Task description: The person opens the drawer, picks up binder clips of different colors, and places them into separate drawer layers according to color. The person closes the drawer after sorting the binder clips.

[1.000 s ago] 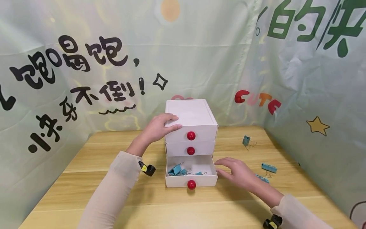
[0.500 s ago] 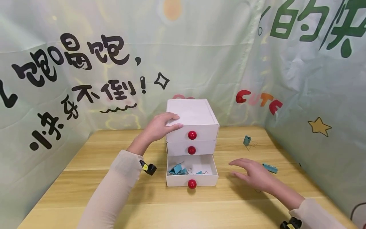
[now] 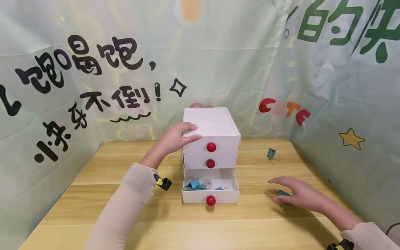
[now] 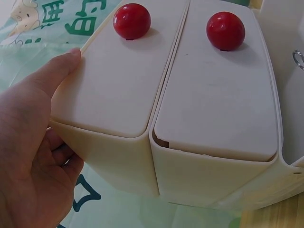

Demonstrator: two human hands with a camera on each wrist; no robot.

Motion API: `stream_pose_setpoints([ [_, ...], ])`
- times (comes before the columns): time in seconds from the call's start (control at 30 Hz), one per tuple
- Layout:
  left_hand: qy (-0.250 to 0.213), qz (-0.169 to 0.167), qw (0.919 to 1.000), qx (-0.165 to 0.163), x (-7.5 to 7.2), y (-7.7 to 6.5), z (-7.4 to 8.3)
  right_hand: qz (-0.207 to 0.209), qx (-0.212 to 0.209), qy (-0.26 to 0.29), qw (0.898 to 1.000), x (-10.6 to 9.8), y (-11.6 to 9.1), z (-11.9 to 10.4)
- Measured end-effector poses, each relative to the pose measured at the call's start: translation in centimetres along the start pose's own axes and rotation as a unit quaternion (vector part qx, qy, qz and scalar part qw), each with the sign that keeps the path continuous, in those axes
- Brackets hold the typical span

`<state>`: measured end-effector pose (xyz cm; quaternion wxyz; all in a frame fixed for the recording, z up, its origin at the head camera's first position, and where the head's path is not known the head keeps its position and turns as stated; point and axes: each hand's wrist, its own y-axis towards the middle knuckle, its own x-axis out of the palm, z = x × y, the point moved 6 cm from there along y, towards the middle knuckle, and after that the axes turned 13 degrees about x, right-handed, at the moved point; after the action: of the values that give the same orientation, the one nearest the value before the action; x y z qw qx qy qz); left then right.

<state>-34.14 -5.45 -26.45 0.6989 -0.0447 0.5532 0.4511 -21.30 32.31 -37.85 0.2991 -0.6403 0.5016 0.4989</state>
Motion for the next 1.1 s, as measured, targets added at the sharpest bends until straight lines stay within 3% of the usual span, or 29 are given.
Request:
stream_pose_setpoints([
  [0.33, -0.001, 0.004, 0.9999, 0.010, -0.2, 0.2, -0.1, -0.086, 0.032, -0.003, 0.996, 0.7, -0.9, 3.1],
  [0.57, -0.007, 0.003, 0.9999, 0.011, 0.0, 0.1, -0.1, -0.137, 0.036, 0.022, 0.990, 1.6, -1.3, 4.0],
  [0.87, -0.007, 0.008, 0.9999, 0.011, -0.2, 0.1, 0.0, -0.110, -0.025, -0.034, 0.993, 1.8, -1.2, 4.3],
  [1.1, -0.005, 0.008, 0.9999, 0.010, 0.0, 0.0, 0.0, -0.110, -0.015, -0.029, 0.993, 2.1, -1.2, 4.4],
])
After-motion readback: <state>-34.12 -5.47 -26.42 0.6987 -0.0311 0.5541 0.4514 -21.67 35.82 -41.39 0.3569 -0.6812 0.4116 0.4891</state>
